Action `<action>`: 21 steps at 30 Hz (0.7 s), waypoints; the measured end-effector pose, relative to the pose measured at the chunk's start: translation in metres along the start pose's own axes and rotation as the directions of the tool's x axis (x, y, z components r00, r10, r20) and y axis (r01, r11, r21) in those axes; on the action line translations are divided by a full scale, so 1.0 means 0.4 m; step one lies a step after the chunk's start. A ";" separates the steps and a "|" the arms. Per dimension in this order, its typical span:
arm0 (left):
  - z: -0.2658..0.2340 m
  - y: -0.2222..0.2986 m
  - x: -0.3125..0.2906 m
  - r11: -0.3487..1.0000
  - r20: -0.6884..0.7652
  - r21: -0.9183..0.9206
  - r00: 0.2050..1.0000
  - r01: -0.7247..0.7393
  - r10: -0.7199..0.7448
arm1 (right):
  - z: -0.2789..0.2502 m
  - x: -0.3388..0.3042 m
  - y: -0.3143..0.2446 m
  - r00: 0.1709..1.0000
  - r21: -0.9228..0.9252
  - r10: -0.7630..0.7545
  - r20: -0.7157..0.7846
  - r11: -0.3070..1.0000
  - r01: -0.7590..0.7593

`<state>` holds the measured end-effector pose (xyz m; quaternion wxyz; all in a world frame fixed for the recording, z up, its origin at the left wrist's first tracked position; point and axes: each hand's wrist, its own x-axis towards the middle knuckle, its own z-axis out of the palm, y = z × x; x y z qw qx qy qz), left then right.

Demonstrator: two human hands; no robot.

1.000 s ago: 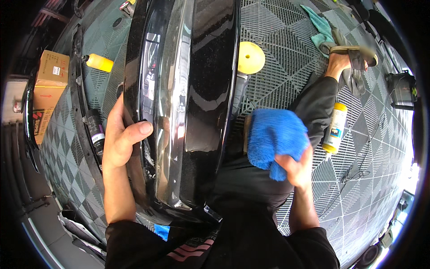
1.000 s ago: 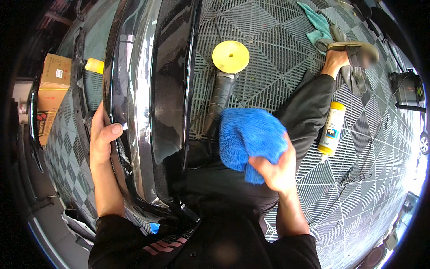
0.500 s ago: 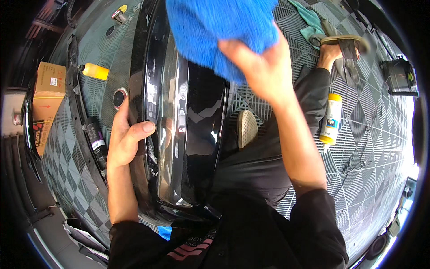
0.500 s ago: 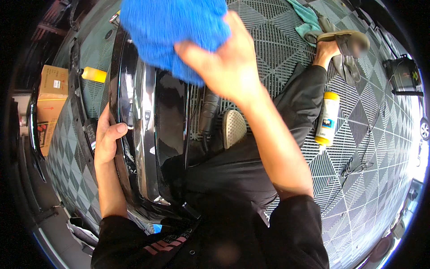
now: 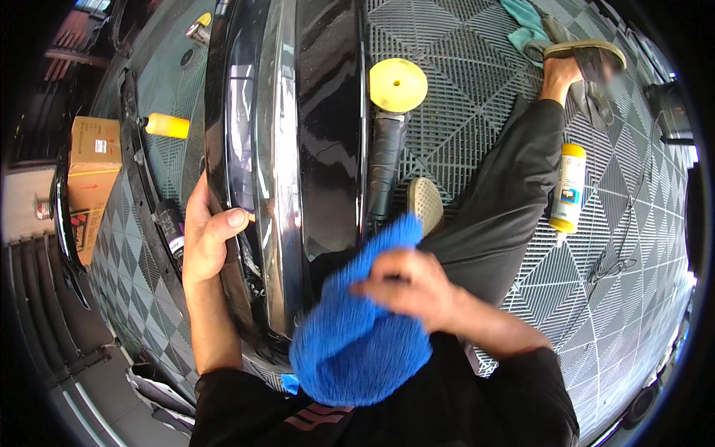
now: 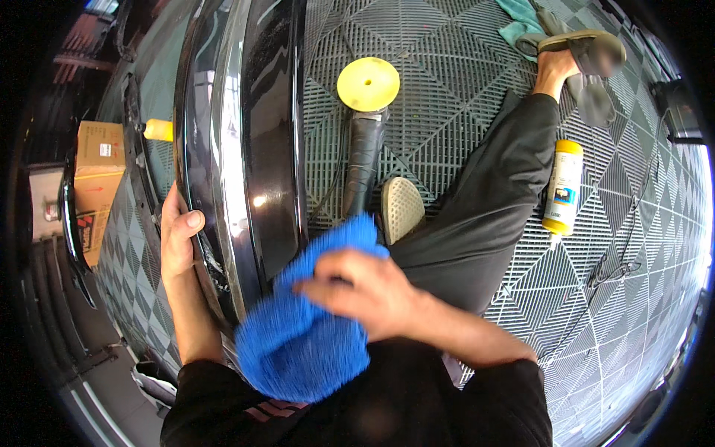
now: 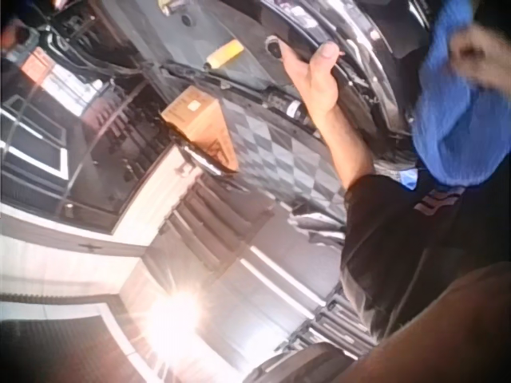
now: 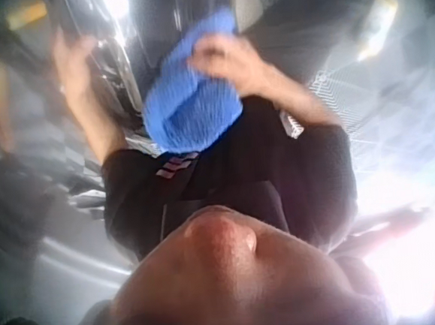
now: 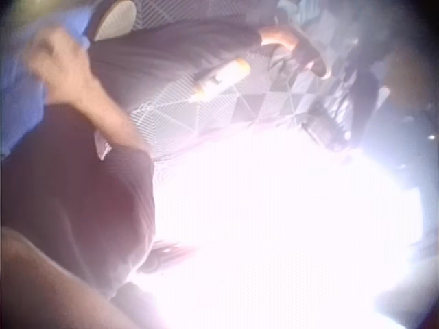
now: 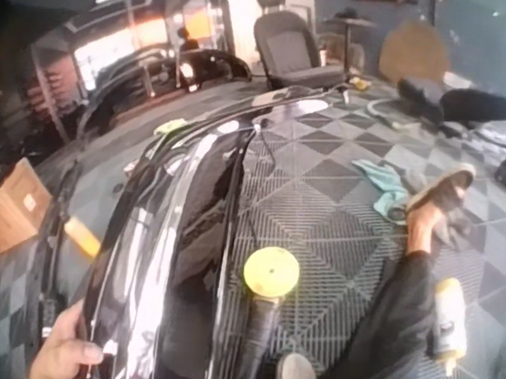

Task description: The person uses a rotary polisher with a yellow pad to buff a black glossy car part, then wipes it with a blue microfiber cloth. They inspect the surface by hand, apply more compound from a bottle, and continue polishing and wiping the same part.

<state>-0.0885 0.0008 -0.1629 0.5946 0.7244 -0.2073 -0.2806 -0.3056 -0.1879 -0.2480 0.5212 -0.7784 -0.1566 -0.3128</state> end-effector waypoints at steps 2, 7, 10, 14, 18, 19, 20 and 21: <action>0.028 0.008 0.002 0.996 -0.047 0.011 0.995 -0.085 0.085 | -0.052 0.095 0.071 0.990 0.017 0.048 -0.129 0.999 -0.046; 0.001 -0.005 0.018 0.991 0.012 0.125 0.999 -0.053 0.052 | -0.155 0.336 0.217 0.847 0.305 0.441 -0.296 0.884 -0.353; -0.002 -0.021 0.041 0.998 0.005 0.056 1.000 -0.022 0.021 | -0.136 0.343 0.256 0.810 0.272 0.457 -0.367 0.886 -0.377; -0.019 -0.023 0.092 0.984 -0.033 0.159 0.996 0.086 -0.081 | -0.066 0.194 0.177 0.945 -0.024 0.228 -0.236 0.970 -0.240; -0.030 -0.027 0.171 0.964 -0.078 0.259 0.996 0.055 -0.036 | -0.009 0.045 0.104 0.976 0.094 0.209 0.061 0.972 -0.214; -0.051 -0.034 0.189 0.971 -0.060 0.227 0.996 0.074 -0.062 | -0.018 0.031 0.093 0.963 0.097 0.253 0.092 0.960 -0.262; -0.061 -0.035 0.213 0.970 -0.065 0.226 0.995 0.089 -0.076 | -0.039 0.012 0.086 0.946 0.086 0.301 0.118 0.946 -0.312; -0.074 -0.027 0.226 0.967 -0.079 0.230 0.992 0.109 -0.093 | -0.051 -0.011 0.081 0.887 0.231 0.453 0.087 0.857 -0.460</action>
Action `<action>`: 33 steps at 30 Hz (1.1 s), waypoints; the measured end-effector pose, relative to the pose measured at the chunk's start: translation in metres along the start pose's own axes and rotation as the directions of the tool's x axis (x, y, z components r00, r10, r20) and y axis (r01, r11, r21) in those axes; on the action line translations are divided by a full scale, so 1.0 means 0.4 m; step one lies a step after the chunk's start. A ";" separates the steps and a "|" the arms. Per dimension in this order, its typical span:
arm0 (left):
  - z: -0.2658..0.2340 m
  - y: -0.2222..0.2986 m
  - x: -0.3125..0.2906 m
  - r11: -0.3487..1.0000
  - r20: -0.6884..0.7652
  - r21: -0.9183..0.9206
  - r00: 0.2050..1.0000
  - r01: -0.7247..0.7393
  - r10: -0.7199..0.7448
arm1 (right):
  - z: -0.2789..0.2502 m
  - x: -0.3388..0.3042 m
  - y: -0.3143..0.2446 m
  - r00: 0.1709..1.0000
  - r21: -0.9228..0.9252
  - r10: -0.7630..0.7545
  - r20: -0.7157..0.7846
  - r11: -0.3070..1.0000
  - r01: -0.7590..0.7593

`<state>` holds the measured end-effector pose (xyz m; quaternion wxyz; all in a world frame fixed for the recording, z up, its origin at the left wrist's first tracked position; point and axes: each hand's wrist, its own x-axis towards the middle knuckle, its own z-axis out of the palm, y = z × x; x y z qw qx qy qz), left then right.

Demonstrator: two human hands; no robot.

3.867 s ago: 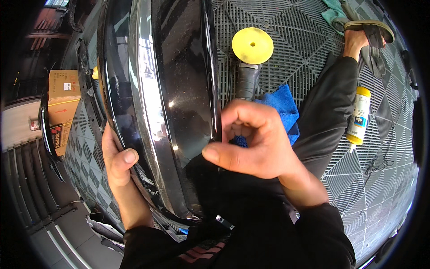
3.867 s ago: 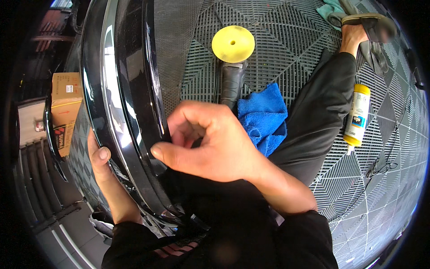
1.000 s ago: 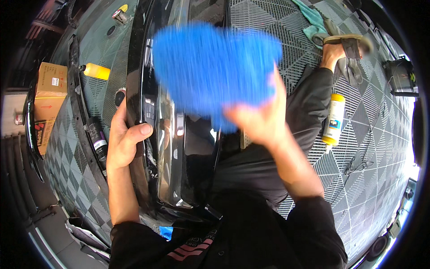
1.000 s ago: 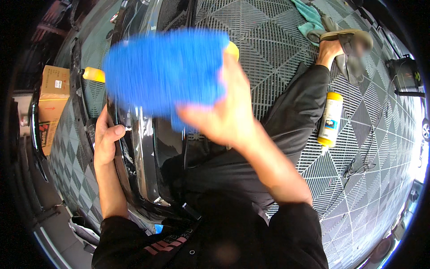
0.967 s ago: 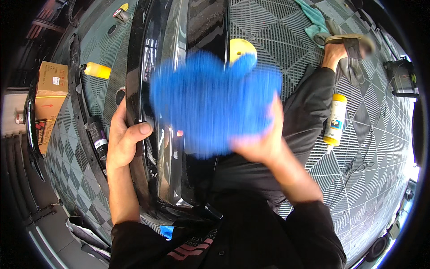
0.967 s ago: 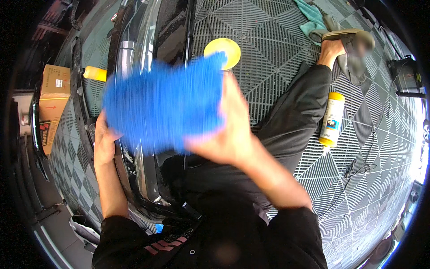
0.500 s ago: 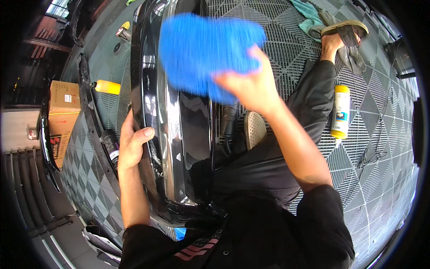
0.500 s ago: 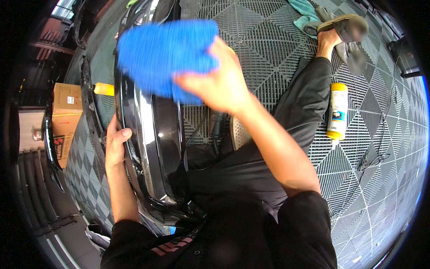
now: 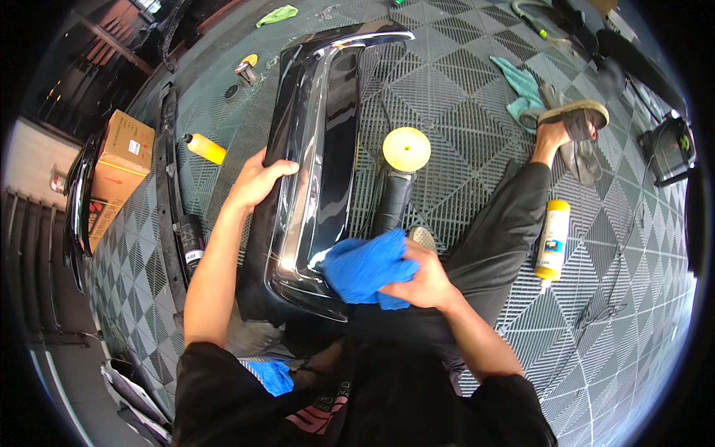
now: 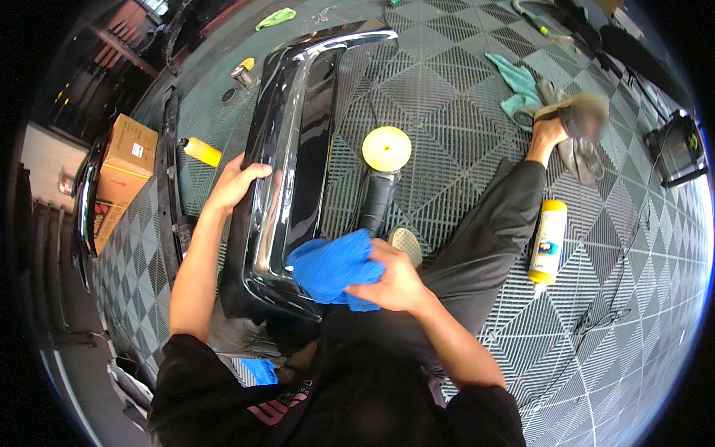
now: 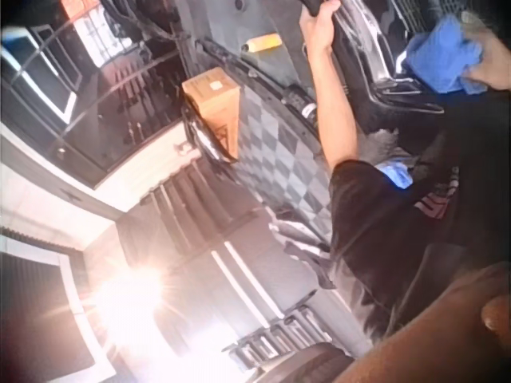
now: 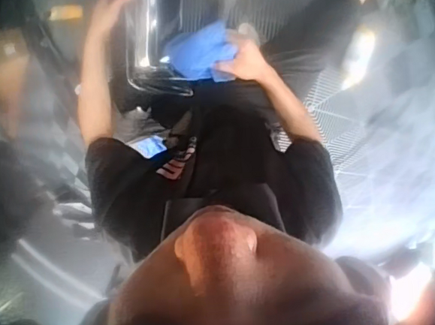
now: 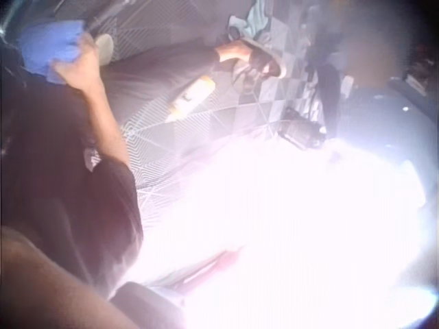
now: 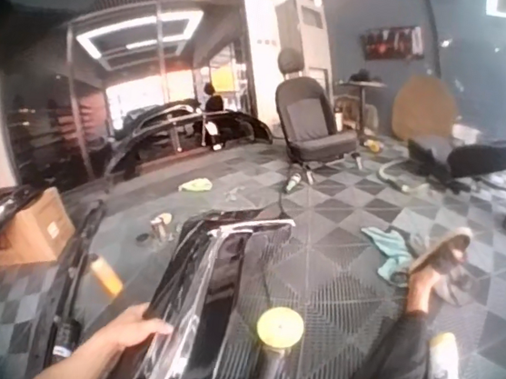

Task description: The person uses a rotary polisher with a yellow pad to buff a black glossy car part, then wipes it with a blue microfiber cloth. They inspect the surface by hand, apply more compound from a bottle, and continue polishing and wiping the same part.

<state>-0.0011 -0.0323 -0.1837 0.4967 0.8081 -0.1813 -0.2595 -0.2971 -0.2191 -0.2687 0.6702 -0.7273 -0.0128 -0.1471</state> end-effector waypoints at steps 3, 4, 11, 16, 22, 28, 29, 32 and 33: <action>-0.009 0.040 0.021 0.999 -0.015 0.019 1.000 0.026 -0.026 | -0.049 -0.039 0.002 0.917 0.214 0.390 -0.085 0.906 -0.365; -0.011 0.055 0.031 0.999 -0.015 0.042 1.000 0.024 -0.023 | -0.069 -0.040 -0.005 0.888 0.103 0.445 -0.116 0.895 -0.435; -0.070 0.082 0.089 0.982 0.029 0.159 0.995 -0.102 0.099 | -0.098 -0.039 -0.072 0.780 -0.499 0.625 0.041 0.689 -0.526; -0.122 0.122 0.098 0.974 0.081 0.193 0.991 -0.120 0.106 | -0.068 -0.070 -0.062 0.785 -0.414 0.573 0.237 0.790 -0.452; -0.187 0.153 0.084 0.931 0.097 0.294 0.976 -0.216 0.196 | -0.053 -0.115 -0.015 0.740 -0.385 0.662 0.118 0.718 -0.580; -0.226 0.185 0.059 0.822 0.166 0.450 0.936 -0.351 0.309 | -0.051 -0.122 0.008 0.757 -0.370 0.648 0.090 0.727 -0.579; -0.227 0.191 0.057 0.779 0.174 0.508 0.929 -0.369 0.327 | -0.049 -0.117 0.002 0.754 -0.377 0.651 0.088 0.723 -0.580; -0.229 0.207 0.046 0.703 0.153 0.618 0.931 -0.351 0.331 | -0.047 -0.111 0.004 0.746 -0.418 0.661 0.080 0.702 -0.577; -0.232 0.214 0.043 0.669 0.151 0.653 0.927 -0.355 0.344 | -0.047 -0.110 0.007 0.745 -0.435 0.663 0.074 0.694 -0.574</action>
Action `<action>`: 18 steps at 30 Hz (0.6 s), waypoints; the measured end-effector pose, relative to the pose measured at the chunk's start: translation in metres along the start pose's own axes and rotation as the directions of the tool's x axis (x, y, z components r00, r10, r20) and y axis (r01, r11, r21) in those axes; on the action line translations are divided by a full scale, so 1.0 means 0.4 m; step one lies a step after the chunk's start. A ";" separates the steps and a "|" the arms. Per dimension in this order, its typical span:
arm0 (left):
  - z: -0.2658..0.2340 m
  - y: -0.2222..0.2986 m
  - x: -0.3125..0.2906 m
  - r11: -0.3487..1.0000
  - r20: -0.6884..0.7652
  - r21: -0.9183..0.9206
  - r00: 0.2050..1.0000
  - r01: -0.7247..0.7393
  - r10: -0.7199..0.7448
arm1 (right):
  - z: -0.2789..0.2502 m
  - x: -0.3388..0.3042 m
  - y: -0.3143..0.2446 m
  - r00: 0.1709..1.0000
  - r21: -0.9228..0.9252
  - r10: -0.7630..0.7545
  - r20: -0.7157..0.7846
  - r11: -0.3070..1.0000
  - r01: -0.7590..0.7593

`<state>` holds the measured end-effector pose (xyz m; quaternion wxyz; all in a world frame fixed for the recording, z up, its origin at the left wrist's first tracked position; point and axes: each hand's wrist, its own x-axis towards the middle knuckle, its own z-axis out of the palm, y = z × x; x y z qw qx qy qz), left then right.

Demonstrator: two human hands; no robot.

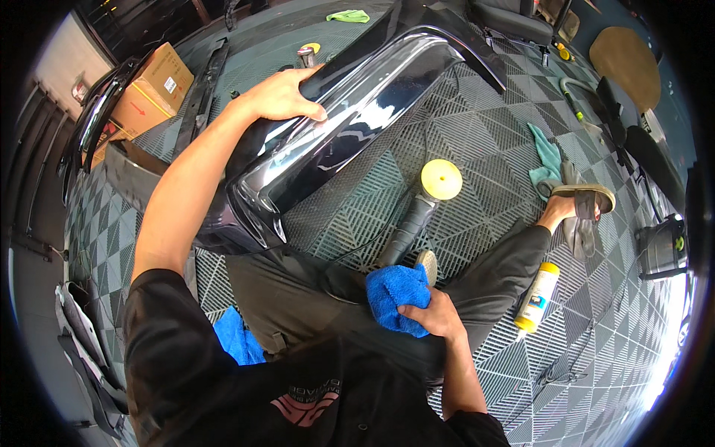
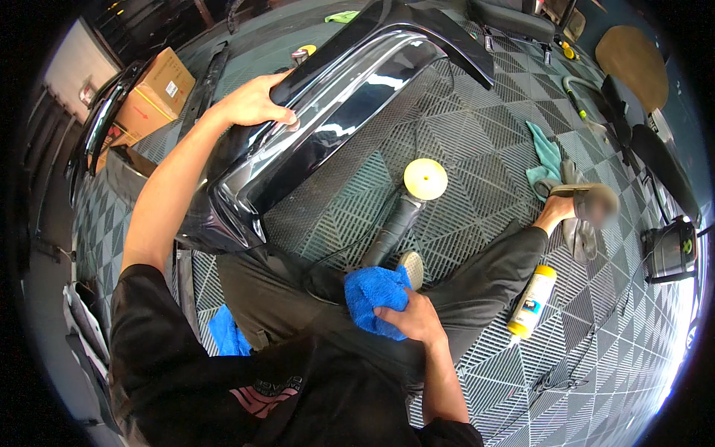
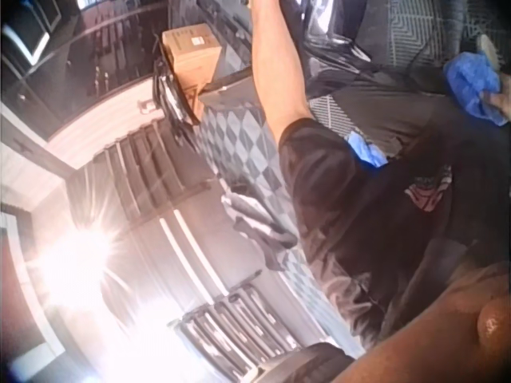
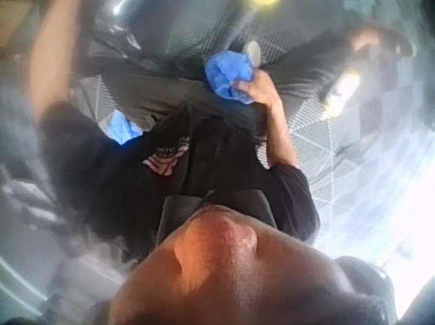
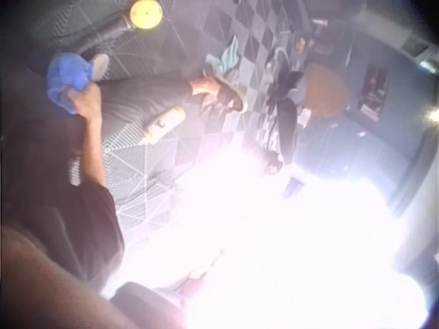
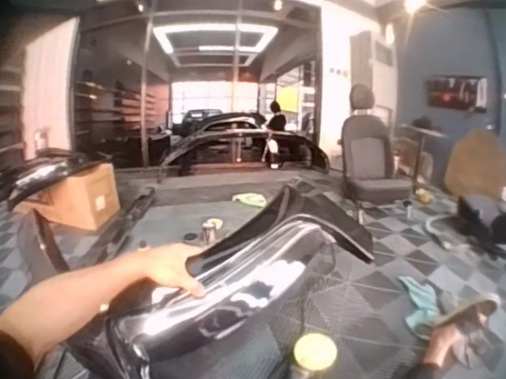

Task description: The person uses a rotary polisher with a yellow pad to buff a black glossy car part, then wipes it with a blue microfiber cloth. They inspect the surface by hand, apply more compound from a bottle, and continue polishing and wiping the same part.

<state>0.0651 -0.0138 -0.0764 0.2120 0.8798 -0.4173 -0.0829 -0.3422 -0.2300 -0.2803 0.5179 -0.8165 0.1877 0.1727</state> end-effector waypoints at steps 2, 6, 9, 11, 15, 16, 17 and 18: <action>-0.014 0.016 -0.003 0.996 0.055 -0.080 0.998 -0.027 0.031 | 0.012 0.003 0.019 0.994 0.026 -0.035 -0.100 0.999 0.038; -0.039 0.061 -0.004 0.987 0.154 -0.161 0.988 -0.010 0.035 | 0.011 0.014 0.023 0.961 0.081 -0.060 -0.270 0.993 0.085; -0.050 0.103 -0.009 0.991 0.173 -0.113 0.984 0.071 -0.050 | -0.010 0.023 0.008 0.946 0.057 -0.081 -0.313 0.993 0.104; -0.055 0.115 0.000 0.991 0.180 -0.120 0.983 0.067 -0.044 | -0.016 0.037 0.001 0.919 0.023 -0.145 -0.367 0.986 0.165; -0.074 0.149 -0.002 0.998 0.168 -0.067 0.986 0.001 0.010 | -0.020 0.041 -0.012 0.918 0.045 -0.104 -0.383 0.990 0.132; -0.074 0.145 0.002 0.996 0.184 -0.092 0.983 0.020 -0.002 | -0.022 0.043 -0.010 0.919 0.052 -0.103 -0.380 0.990 0.132; -0.074 0.137 0.009 0.993 0.205 -0.108 0.978 0.045 -0.022 | -0.020 0.048 -0.008 0.923 0.067 -0.102 -0.370 0.988 0.137; -0.071 0.129 0.018 0.990 0.227 -0.124 0.973 0.070 -0.041 | -0.019 0.053 -0.007 0.926 0.082 -0.102 -0.362 0.987 0.140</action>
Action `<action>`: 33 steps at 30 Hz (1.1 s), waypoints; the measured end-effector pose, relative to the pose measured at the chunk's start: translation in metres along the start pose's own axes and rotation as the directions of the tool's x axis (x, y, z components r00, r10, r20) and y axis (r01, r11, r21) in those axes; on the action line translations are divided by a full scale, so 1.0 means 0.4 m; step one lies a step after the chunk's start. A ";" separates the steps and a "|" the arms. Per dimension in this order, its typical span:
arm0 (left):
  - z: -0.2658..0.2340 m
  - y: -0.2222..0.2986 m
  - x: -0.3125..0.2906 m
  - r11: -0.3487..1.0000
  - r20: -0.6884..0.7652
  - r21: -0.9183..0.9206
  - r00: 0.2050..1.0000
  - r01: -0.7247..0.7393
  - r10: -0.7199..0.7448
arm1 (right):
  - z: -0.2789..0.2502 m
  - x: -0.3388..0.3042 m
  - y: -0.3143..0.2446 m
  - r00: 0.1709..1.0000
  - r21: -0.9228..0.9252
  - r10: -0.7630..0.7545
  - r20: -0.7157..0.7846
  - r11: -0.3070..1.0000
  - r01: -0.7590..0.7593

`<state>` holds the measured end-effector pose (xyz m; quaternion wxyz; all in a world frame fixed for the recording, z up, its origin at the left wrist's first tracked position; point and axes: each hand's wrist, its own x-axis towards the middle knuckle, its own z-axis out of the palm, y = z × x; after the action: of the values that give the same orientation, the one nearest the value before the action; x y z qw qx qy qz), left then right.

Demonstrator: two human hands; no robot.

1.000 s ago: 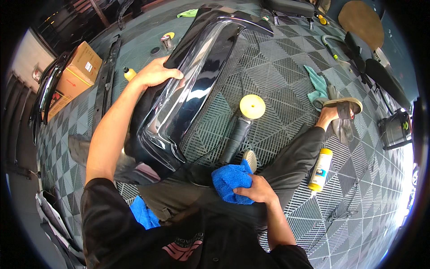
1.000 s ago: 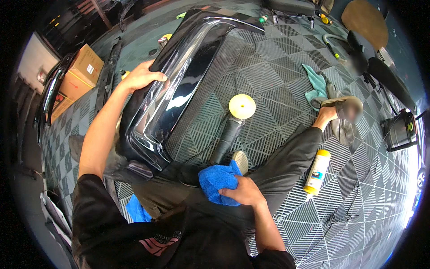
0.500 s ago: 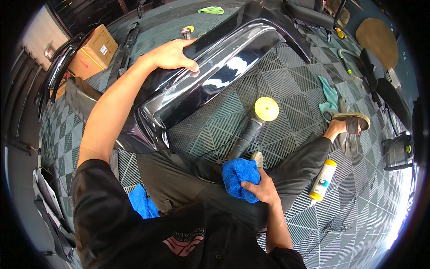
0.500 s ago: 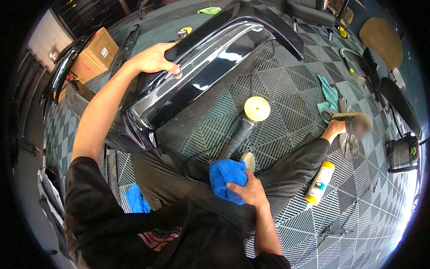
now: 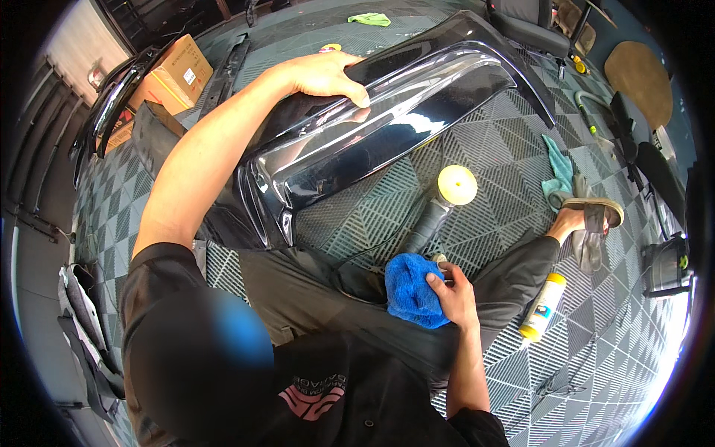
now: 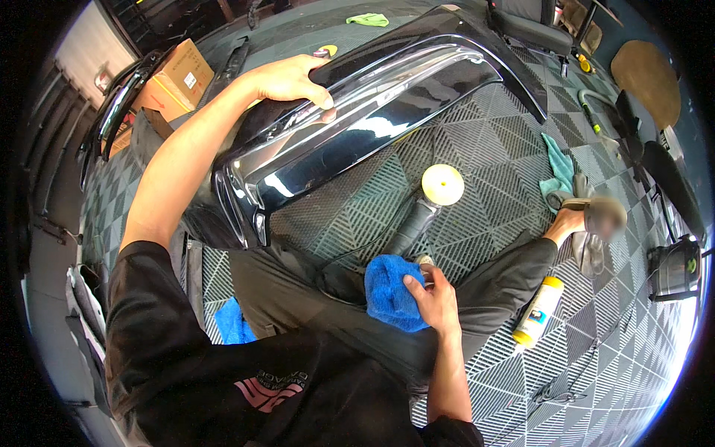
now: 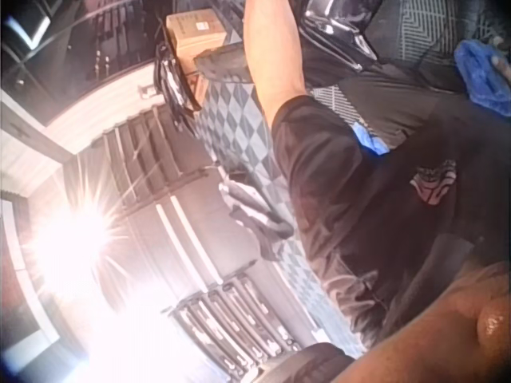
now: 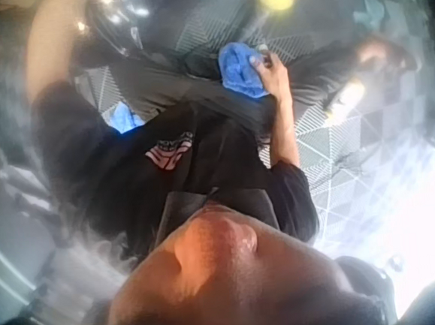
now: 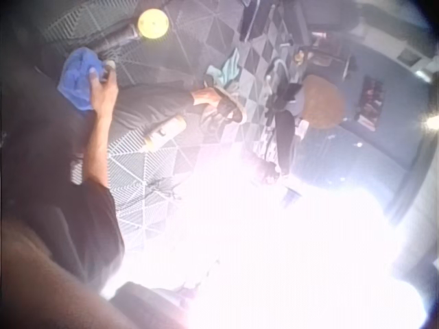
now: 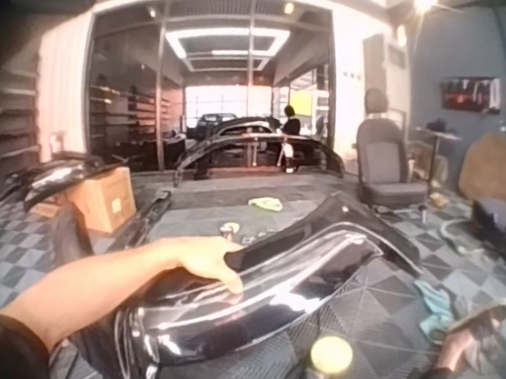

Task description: The person uses a rotary polisher with a yellow pad to buff a black glossy car part, then wipes it with a blue microfiber cloth. They inspect the surface by hand, apply more compound from a bottle, and continue polishing and wiping the same part.

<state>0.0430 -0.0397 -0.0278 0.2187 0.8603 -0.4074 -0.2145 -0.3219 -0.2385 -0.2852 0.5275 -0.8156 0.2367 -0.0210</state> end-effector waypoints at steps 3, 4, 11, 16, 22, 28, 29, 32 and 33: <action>-0.001 -0.038 0.032 0.999 -0.037 -0.046 0.999 -0.009 0.008 | 0.007 0.016 -0.015 0.999 -0.034 -0.033 -0.003 0.999 0.032; 0.000 -0.050 0.038 0.993 -0.013 -0.114 1.000 0.004 -0.005 | 0.011 0.017 -0.025 0.991 -0.111 -0.125 -0.055 0.987 0.119; -0.003 -0.096 0.077 0.893 0.068 -0.440 0.996 0.088 -0.065 | 0.071 -0.003 -0.220 0.854 -0.028 -0.512 -0.090 0.859 0.511; -0.033 -0.081 0.085 0.828 0.033 -0.543 0.989 0.136 -0.141 | 0.152 -0.041 -0.304 0.739 0.420 -0.652 0.173 0.727 0.543; -0.052 -0.037 0.111 0.808 -0.034 -0.576 0.984 0.123 -0.174 | 0.257 -0.062 -0.360 0.742 0.888 -0.596 0.305 0.460 0.004; -0.023 -0.008 0.130 0.782 -0.101 -0.604 0.959 0.152 -0.264 | 0.287 -0.036 -0.425 0.850 0.944 -0.510 0.132 0.325 0.049; -0.026 -0.037 0.136 0.784 -0.110 -0.595 0.948 0.177 -0.298 | 0.292 -0.044 -0.433 0.878 0.966 -0.466 0.114 0.259 0.012; 0.002 -0.011 0.138 0.727 -0.060 -0.670 0.966 0.149 -0.253 | 0.242 -0.042 -0.447 0.909 0.989 -0.390 0.149 0.040 -0.145; 0.011 0.000 0.131 0.733 -0.092 -0.669 0.965 0.122 -0.245 | 0.225 -0.041 -0.448 0.901 0.974 -0.390 0.189 -0.041 -0.222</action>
<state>0.0706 -0.0822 -0.0414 0.5195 0.7796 -0.1977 -0.2886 -0.2457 -0.0959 -0.1656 0.9828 -0.1778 -0.0233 -0.0439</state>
